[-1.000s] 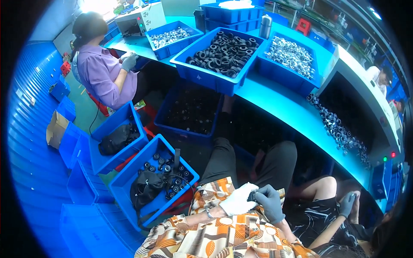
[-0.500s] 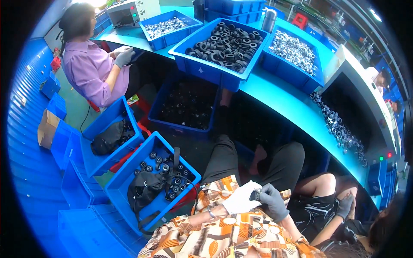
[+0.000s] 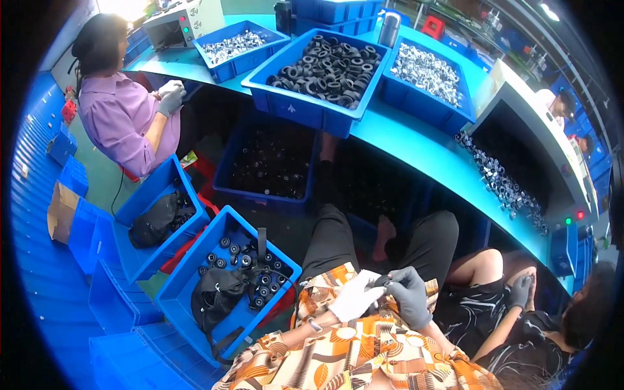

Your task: The person retrieves metal hubs from a machine chute and assembles small wheels by inserting the metal hubs into rubber rings by hand.

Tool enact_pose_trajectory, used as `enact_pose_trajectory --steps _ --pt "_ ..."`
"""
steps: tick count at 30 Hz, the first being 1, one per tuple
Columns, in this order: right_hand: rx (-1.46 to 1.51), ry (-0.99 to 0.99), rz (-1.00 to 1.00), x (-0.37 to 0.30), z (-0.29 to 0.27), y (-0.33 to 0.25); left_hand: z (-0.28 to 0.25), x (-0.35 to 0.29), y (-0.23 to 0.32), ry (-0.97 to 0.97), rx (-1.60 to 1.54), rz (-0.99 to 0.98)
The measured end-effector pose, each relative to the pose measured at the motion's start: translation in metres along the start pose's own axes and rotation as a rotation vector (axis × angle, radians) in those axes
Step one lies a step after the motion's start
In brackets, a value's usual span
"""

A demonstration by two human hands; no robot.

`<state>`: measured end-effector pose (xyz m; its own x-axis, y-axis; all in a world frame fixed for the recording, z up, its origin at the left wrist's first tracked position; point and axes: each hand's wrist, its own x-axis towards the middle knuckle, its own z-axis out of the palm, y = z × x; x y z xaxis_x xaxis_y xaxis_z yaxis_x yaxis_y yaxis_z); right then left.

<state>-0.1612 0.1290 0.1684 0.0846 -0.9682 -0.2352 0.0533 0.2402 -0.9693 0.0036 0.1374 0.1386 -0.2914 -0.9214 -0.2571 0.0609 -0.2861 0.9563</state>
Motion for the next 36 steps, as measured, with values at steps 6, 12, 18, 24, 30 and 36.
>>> enact_pose_trajectory --steps 6,12,18,24,30,36 --pt "0.050 -0.128 -0.060 -0.010 0.001 0.004 -0.005 -0.004 0.000 -0.087 -0.009 -0.016" --pt "0.125 -0.195 -0.058 -0.013 -0.004 0.008 -0.004 -0.015 0.005 -0.082 -0.120 -0.037" --pt "-0.006 -0.159 -0.027 0.006 -0.007 0.005 -0.001 -0.006 0.010 0.025 0.121 0.008" --pt "0.173 -0.166 0.116 0.035 -0.007 0.007 -0.003 0.017 0.012 0.233 0.417 0.434" --pt "0.665 -0.184 0.097 0.059 -0.003 0.021 0.004 0.041 0.025 0.237 -0.193 -0.024" --pt "0.712 -0.144 0.126 0.078 -0.009 0.033 0.007 0.063 0.025 0.277 0.113 -0.024"
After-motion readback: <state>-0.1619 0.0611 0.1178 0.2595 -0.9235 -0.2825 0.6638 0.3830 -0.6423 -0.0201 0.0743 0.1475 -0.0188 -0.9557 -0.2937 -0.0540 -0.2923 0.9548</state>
